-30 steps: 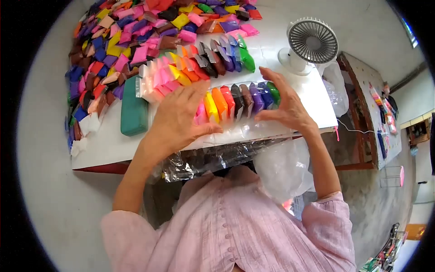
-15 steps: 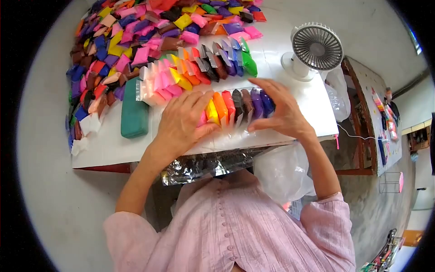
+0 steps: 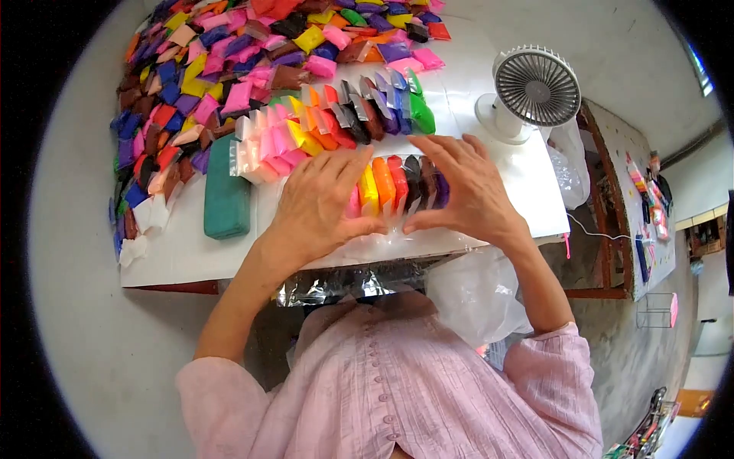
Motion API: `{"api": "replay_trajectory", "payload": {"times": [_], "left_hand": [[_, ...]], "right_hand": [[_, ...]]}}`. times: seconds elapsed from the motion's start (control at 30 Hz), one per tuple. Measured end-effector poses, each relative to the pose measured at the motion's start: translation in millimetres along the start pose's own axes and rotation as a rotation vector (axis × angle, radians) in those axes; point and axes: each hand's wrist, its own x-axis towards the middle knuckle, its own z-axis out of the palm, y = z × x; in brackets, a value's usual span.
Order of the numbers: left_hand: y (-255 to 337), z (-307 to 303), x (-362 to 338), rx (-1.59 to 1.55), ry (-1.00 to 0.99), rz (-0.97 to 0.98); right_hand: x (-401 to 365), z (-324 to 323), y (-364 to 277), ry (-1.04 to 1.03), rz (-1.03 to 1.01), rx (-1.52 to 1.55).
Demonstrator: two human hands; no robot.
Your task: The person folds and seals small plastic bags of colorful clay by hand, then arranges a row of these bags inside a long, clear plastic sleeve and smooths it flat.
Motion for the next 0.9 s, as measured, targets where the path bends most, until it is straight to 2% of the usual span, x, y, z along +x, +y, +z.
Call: {"api": "replay_trajectory", "payload": {"times": [0.1, 0.2, 0.4, 0.5, 0.6, 0.7, 0.9], "left_hand": [[-4.1, 5.9, 0.3, 0.029, 0.01, -0.029], [-5.8, 12.3, -1.1, 0.001, 0.022, -0.041], [-2.8, 11.9, 1.4, 0.02, 0.015, -0.04], [-3.2, 14.0, 1.4, 0.032, 0.04, -0.034], [-4.2, 19.1, 1.1, 0.054, 0.134, 0.024], [0.1, 12.8, 2.1, 0.029, 0.017, -0.043], [-0.7, 13.4, 1.9, 0.009, 0.012, -0.057]], "right_hand": [[0.0, 11.3, 0.0, -0.063, 0.031, -0.024], [-4.0, 21.2, 0.1, 0.028, 0.051, -0.064], [-3.3, 23.6, -1.2, 0.004, 0.063, -0.098], [3.6, 5.4, -9.3, -0.118, 0.11, -0.008], [6.9, 11.4, -9.3, -0.106, 0.084, -0.039], [4.3, 17.6, -8.7, -0.15, 0.138, -0.059], [4.0, 13.0, -10.7, -0.152, 0.116, -0.044]]}}
